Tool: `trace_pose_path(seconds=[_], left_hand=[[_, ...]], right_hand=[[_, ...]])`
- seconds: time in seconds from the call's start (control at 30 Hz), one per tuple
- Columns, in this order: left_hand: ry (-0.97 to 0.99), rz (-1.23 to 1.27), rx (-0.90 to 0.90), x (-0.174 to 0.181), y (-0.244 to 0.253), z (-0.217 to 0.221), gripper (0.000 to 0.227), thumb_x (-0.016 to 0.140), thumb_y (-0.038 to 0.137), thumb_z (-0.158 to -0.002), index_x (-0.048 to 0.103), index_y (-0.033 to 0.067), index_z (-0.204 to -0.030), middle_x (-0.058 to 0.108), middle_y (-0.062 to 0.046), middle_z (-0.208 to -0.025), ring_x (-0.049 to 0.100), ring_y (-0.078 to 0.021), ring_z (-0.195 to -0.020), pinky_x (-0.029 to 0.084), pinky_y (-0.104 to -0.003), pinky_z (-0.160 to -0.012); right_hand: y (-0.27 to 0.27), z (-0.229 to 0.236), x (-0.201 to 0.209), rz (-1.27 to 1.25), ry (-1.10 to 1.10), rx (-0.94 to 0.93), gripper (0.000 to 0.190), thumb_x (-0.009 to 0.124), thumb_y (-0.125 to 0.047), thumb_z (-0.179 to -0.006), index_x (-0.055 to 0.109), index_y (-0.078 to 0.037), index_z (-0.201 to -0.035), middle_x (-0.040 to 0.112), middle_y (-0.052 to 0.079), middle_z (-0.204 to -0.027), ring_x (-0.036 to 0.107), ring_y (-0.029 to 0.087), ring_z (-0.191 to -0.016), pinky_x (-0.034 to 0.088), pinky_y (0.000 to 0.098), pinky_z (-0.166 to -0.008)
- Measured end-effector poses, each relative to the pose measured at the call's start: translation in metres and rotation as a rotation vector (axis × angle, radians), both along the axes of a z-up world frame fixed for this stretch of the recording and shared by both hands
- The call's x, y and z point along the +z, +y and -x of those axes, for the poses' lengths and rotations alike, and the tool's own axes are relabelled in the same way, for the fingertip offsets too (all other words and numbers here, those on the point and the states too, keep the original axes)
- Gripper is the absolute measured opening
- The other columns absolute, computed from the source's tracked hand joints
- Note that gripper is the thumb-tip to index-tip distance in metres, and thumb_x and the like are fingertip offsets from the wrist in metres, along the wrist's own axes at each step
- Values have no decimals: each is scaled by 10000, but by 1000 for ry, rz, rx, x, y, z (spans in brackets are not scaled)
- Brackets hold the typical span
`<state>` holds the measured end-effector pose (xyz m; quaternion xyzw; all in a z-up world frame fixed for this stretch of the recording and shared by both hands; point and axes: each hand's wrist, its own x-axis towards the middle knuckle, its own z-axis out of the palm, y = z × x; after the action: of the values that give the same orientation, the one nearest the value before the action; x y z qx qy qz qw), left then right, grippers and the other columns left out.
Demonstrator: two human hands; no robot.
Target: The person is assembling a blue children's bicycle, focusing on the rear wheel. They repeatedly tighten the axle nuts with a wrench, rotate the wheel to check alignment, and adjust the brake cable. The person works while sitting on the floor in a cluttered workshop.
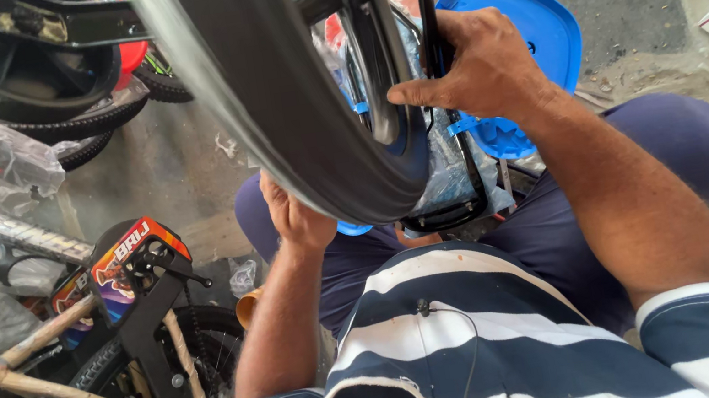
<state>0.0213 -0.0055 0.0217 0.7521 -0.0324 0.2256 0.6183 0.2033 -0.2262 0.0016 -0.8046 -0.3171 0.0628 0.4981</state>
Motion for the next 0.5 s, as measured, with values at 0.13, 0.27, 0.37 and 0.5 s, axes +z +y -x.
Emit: trace_pose_path(seconds=[0.13, 0.27, 0.37, 0.5], left_hand=[[54, 280, -75, -2, 0, 8, 418, 439, 405, -1189, 617, 28, -1217, 683, -5, -905, 646, -72, -781, 516, -202, -709], [43, 230, -29, 6, -6, 6, 451, 454, 433, -1141, 580, 12, -1239, 664, -22, -1002, 637, -100, -884, 520, -232, -771], [34, 228, -16, 15, -11, 5, 492, 463, 465, -1129, 581, 1, -1243, 654, -22, -1004, 630, -87, -874, 517, -238, -788], [20, 208, -35, 34, -18, 6, 580, 495, 536, -1106, 590, -15, -1263, 643, -29, -1006, 612, -75, -879, 505, -221, -799]], right_hand=[[0, 0, 1, 41, 42, -8, 618, 932, -588, -734, 720, -50, -954, 675, 66, -740, 666, 213, -672, 519, 382, -642], [0, -1, 2, 17, 27, -12, 645, 934, -598, -721, 738, -47, -993, 684, 67, -750, 670, 210, -677, 520, 382, -644], [-1, -1, 1, 8, 8, -7, 660, 935, -607, -719, 743, -44, -1005, 678, 67, -739, 662, 211, -675, 520, 382, -650], [-1, -1, -2, 42, 55, -10, 655, 928, -617, -703, 734, -47, -961, 674, 59, -723, 667, 203, -668, 523, 377, -639]])
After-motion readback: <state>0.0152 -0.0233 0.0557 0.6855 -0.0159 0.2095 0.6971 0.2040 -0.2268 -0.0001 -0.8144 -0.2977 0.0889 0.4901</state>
